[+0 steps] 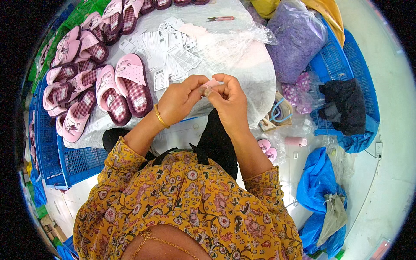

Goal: The person sits on the floor and repeatedly picks up small paper labels, folds them, and places them inside pink slippers. The person then moves the labeled slippers into a nearby green basket.

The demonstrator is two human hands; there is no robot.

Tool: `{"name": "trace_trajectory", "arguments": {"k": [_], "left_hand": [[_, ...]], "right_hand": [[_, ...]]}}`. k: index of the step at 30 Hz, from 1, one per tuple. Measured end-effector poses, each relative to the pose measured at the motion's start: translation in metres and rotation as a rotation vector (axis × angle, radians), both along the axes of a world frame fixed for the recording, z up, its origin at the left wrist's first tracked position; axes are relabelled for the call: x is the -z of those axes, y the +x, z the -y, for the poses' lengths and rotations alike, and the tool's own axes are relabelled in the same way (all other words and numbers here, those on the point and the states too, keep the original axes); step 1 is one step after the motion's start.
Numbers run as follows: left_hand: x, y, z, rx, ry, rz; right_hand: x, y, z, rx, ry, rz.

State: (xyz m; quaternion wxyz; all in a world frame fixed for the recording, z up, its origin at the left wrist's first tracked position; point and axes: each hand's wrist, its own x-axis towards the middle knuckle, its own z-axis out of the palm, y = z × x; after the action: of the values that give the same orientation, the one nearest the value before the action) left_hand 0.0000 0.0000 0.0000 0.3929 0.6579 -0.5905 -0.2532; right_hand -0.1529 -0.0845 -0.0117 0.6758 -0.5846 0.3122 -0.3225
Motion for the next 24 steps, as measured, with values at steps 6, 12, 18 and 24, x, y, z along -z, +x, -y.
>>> {"name": "trace_trajectory", "arguments": {"k": [6,12,18,24], "left_hand": [[0.001,0.011,-0.007,0.080,0.080,-0.381],[0.015,0.019,-0.016,0.220,0.132,-0.272],[0.028,0.025,-0.034,0.075,-0.134,0.130],[0.017,0.009,-0.046,0.017,-0.063,0.132]], "right_hand": [[-0.001,-0.009,0.001,-0.073,0.072,-0.040],[0.007,-0.021,-0.006,-0.228,0.063,-0.186],[-0.004,-0.030,-0.019,-0.188,-0.426,-0.473],[0.008,-0.008,-0.034,-0.220,-0.142,-0.271]]}}
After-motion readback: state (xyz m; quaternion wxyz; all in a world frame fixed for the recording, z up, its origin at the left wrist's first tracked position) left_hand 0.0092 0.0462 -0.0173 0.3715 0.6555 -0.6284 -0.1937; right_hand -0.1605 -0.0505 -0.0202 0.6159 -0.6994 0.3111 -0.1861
